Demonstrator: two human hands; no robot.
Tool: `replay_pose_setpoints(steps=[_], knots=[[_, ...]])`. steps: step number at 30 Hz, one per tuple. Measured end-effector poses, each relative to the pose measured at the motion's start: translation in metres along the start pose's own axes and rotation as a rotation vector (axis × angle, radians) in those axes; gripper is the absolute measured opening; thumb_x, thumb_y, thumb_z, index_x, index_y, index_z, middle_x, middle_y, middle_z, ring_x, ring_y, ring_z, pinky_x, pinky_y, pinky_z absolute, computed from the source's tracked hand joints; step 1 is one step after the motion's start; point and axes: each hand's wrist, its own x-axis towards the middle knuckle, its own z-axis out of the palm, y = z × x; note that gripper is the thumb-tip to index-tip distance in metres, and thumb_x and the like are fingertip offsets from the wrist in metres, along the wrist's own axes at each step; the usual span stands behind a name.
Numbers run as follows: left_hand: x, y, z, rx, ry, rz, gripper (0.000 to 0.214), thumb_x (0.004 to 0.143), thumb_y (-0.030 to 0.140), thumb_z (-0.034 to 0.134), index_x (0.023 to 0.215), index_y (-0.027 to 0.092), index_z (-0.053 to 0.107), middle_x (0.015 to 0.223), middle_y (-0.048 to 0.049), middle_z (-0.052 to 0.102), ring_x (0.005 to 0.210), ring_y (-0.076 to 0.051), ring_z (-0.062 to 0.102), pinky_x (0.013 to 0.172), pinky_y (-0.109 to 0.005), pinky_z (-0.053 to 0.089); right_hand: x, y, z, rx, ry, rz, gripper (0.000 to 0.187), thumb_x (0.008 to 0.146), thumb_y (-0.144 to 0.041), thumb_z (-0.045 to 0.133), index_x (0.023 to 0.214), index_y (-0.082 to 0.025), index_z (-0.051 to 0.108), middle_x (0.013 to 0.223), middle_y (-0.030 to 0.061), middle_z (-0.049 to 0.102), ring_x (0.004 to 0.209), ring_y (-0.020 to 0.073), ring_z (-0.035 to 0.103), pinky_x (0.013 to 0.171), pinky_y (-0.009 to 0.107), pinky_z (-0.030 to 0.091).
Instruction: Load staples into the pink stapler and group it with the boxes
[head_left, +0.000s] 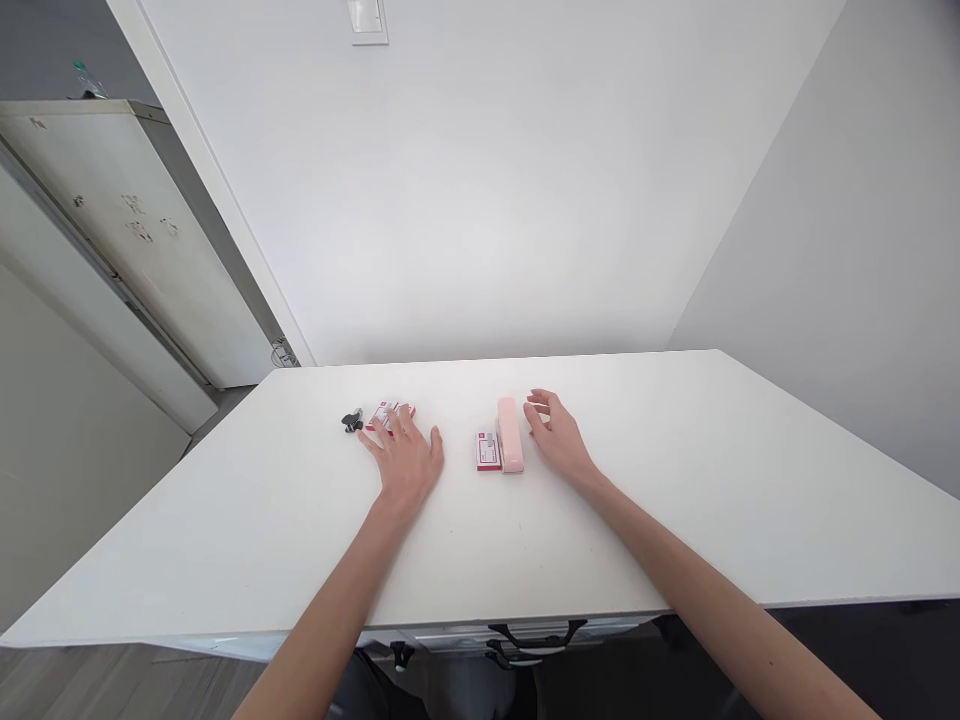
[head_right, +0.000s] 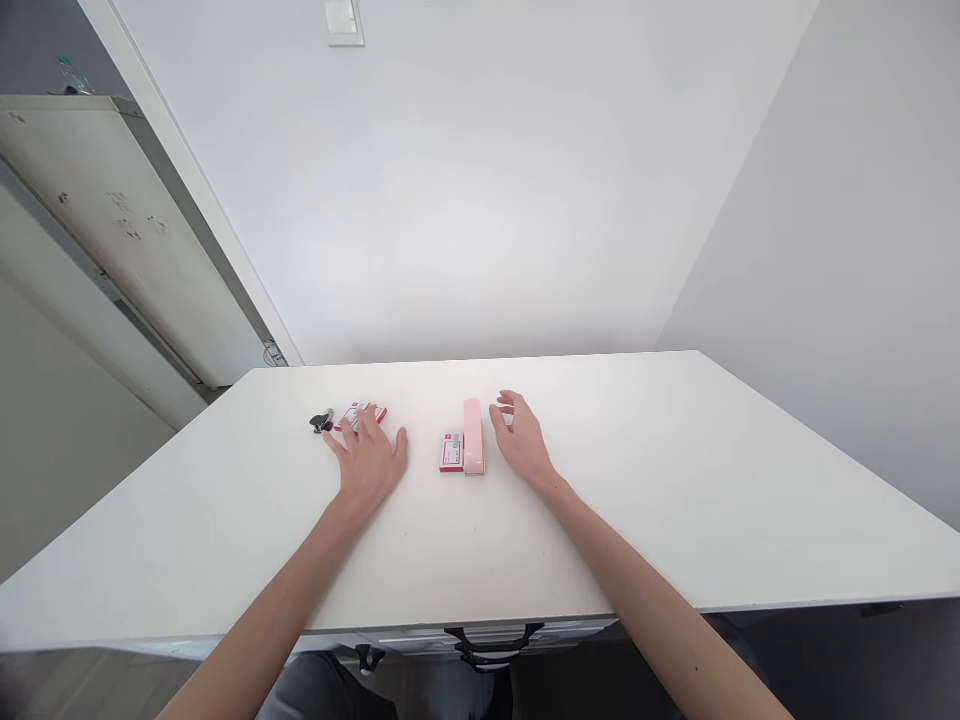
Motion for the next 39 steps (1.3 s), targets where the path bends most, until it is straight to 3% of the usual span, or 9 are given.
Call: replay_pose_setpoints(steps=[3, 6, 10, 14, 21, 23, 26, 30, 39], knots=[[-0.0006, 0.0026, -0.0043, -0.051, -0.011, 0.085, 0.053, 0.097, 0.032, 0.039, 0.145, 0.009, 0.040, 0.140, -0.0240, 0.058, 0.138, -0.042, 0.043, 0.116, -0.075, 0.013, 0.0007, 0.0003, -0.0001, -0.006, -0.006, 0.001, 0.051, 0.098, -0.055, 0.046, 0.140, -0.024, 0.048, 0.147, 0.0125, 0.055, 0.127, 0.0263, 0.058, 0.093, 0.040, 0.055], [0.0002, 0.0043, -0.0064, -0.149, -0.023, 0.157, 0.048, 0.097, 0.031, 0.041, 0.142, 0.013, 0.043, 0.126, -0.0197, 0.066, 0.137, -0.042, 0.043, 0.117, -0.072, 0.018, 0.0012, 0.0007, 0.0000, -0.009, -0.013, -0.006, 0.051, 0.098, -0.055, 0.046, 0.139, -0.025, 0.048, 0.147, 0.0124, 0.055, 0.126, 0.0268, 0.058, 0.092, 0.041, 0.056], [0.0013, 0.0039, -0.0037, -0.227, -0.035, 0.186, 0.049, 0.095, 0.032, 0.045, 0.140, 0.013, 0.044, 0.135, -0.0200, 0.061, 0.145, -0.045, 0.032, 0.116, -0.072, 0.021, 0.0009, 0.0014, 0.0003, -0.006, -0.013, -0.011, 0.049, 0.098, -0.055, 0.046, 0.137, -0.025, 0.049, 0.146, 0.0120, 0.055, 0.125, 0.0266, 0.058, 0.093, 0.042, 0.056], [0.0010, 0.0034, -0.0024, -0.213, -0.058, 0.181, 0.045, 0.095, 0.033, 0.047, 0.137, 0.017, 0.048, 0.133, -0.0177, 0.062, 0.136, -0.045, 0.040, 0.112, -0.074, 0.025, 0.0002, 0.0011, -0.0001, -0.006, -0.011, -0.010, 0.047, 0.098, -0.055, 0.047, 0.134, -0.025, 0.050, 0.144, 0.0120, 0.056, 0.124, 0.0266, 0.059, 0.092, 0.042, 0.055], [0.0033, 0.0042, -0.0069, -0.195, -0.044, 0.272, 0.028, 0.093, 0.036, 0.053, 0.113, 0.023, 0.068, 0.123, -0.0137, 0.062, 0.119, -0.038, 0.049, 0.100, -0.059, 0.045, -0.0005, -0.0019, -0.0010, -0.011, -0.030, 0.003, 0.039, 0.098, -0.053, 0.047, 0.124, -0.025, 0.054, 0.139, 0.0108, 0.059, 0.117, 0.0253, 0.061, 0.089, 0.041, 0.054], [0.0038, 0.0041, -0.0068, -0.203, -0.050, 0.289, 0.029, 0.093, 0.036, 0.054, 0.114, 0.024, 0.070, 0.123, -0.0141, 0.061, 0.122, -0.038, 0.049, 0.100, -0.057, 0.046, -0.0005, -0.0018, -0.0008, -0.014, -0.030, 0.002, 0.038, 0.098, -0.053, 0.047, 0.123, -0.025, 0.054, 0.138, 0.0107, 0.059, 0.117, 0.0250, 0.061, 0.089, 0.040, 0.054], [0.0035, 0.0027, -0.0045, -0.220, -0.048, 0.313, 0.036, 0.094, 0.037, 0.054, 0.123, 0.022, 0.066, 0.139, -0.0157, 0.054, 0.138, -0.039, 0.040, 0.110, -0.057, 0.041, -0.0005, -0.0010, -0.0007, -0.015, -0.031, -0.001, 0.038, 0.098, -0.053, 0.047, 0.122, -0.025, 0.054, 0.138, 0.0109, 0.059, 0.116, 0.0251, 0.061, 0.088, 0.040, 0.054], [0.0028, 0.0005, -0.0014, -0.217, -0.129, 0.320, 0.044, 0.097, 0.038, 0.047, 0.137, 0.020, 0.057, 0.154, -0.0145, 0.045, 0.148, -0.036, 0.032, 0.118, -0.057, 0.033, -0.0004, -0.0006, -0.0012, -0.015, -0.031, -0.004, 0.038, 0.098, -0.054, 0.047, 0.122, -0.025, 0.054, 0.137, 0.0110, 0.059, 0.116, 0.0252, 0.061, 0.088, 0.040, 0.054], [0.0044, 0.0055, -0.0089, -0.175, -0.031, 0.319, 0.032, 0.092, 0.034, 0.053, 0.117, 0.024, 0.070, 0.122, -0.0154, 0.060, 0.114, -0.036, 0.053, 0.094, -0.053, 0.048, 0.0004, -0.0010, -0.0010, -0.032, -0.022, -0.022, 0.040, 0.097, -0.053, 0.047, 0.123, -0.024, 0.054, 0.134, 0.0119, 0.061, 0.115, 0.0258, 0.061, 0.089, 0.041, 0.052]])
